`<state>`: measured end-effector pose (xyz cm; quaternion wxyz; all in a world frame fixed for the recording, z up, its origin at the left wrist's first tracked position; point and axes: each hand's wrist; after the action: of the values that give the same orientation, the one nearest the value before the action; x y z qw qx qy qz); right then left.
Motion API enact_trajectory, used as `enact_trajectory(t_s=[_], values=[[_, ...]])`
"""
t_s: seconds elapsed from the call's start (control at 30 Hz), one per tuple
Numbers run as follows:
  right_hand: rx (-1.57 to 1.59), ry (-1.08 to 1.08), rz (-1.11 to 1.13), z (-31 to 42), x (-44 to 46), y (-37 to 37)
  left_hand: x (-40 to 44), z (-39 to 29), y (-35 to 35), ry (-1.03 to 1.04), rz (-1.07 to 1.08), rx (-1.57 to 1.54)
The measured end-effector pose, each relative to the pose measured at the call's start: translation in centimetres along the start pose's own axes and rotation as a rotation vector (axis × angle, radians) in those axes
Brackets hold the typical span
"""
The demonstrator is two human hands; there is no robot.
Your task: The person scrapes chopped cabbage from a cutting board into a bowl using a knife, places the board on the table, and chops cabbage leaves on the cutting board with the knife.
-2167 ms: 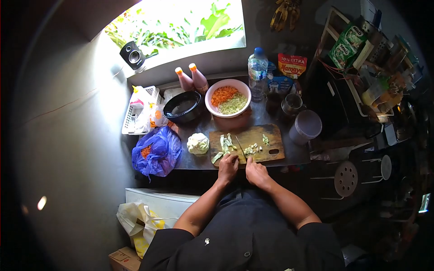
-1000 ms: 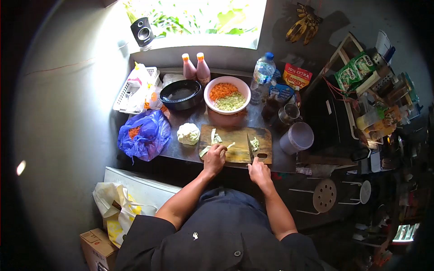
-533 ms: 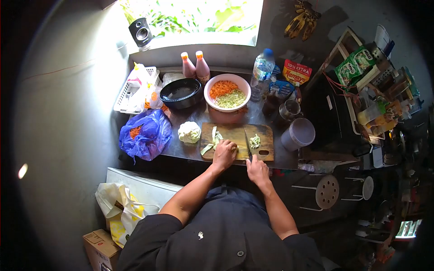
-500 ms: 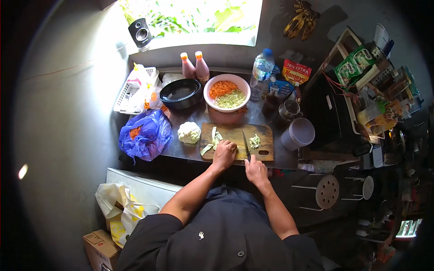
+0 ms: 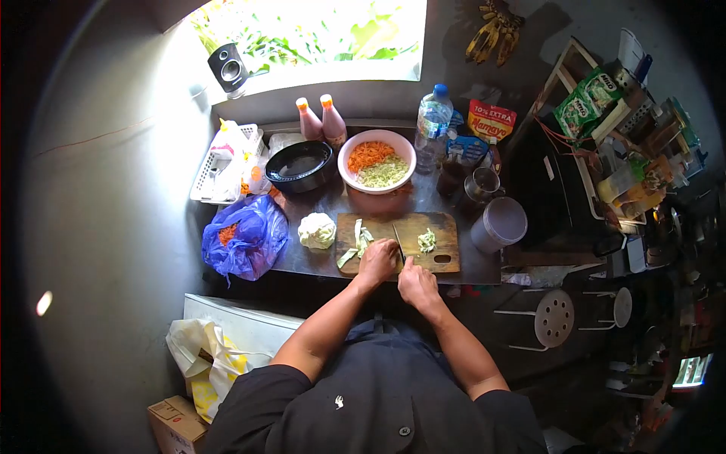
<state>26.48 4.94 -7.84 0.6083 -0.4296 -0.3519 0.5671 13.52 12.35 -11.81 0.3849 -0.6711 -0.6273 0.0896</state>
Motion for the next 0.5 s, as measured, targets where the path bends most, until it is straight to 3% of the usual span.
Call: enact_trajectory(t_s=[0.5], values=[[-0.051, 0.019, 0.103, 0.9, 0.0, -0.2, -0.3, -0.6, -0.3, -0.029, -0.021, 0.03]])
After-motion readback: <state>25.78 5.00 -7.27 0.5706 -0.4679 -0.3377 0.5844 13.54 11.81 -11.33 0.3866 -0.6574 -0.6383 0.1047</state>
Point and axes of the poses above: each hand's wrist, its own x-axis towards the middle knuckle, its own y-axis out of the palm, z = x × y, and after that the axes turned 13 degrees about -z, right-handed
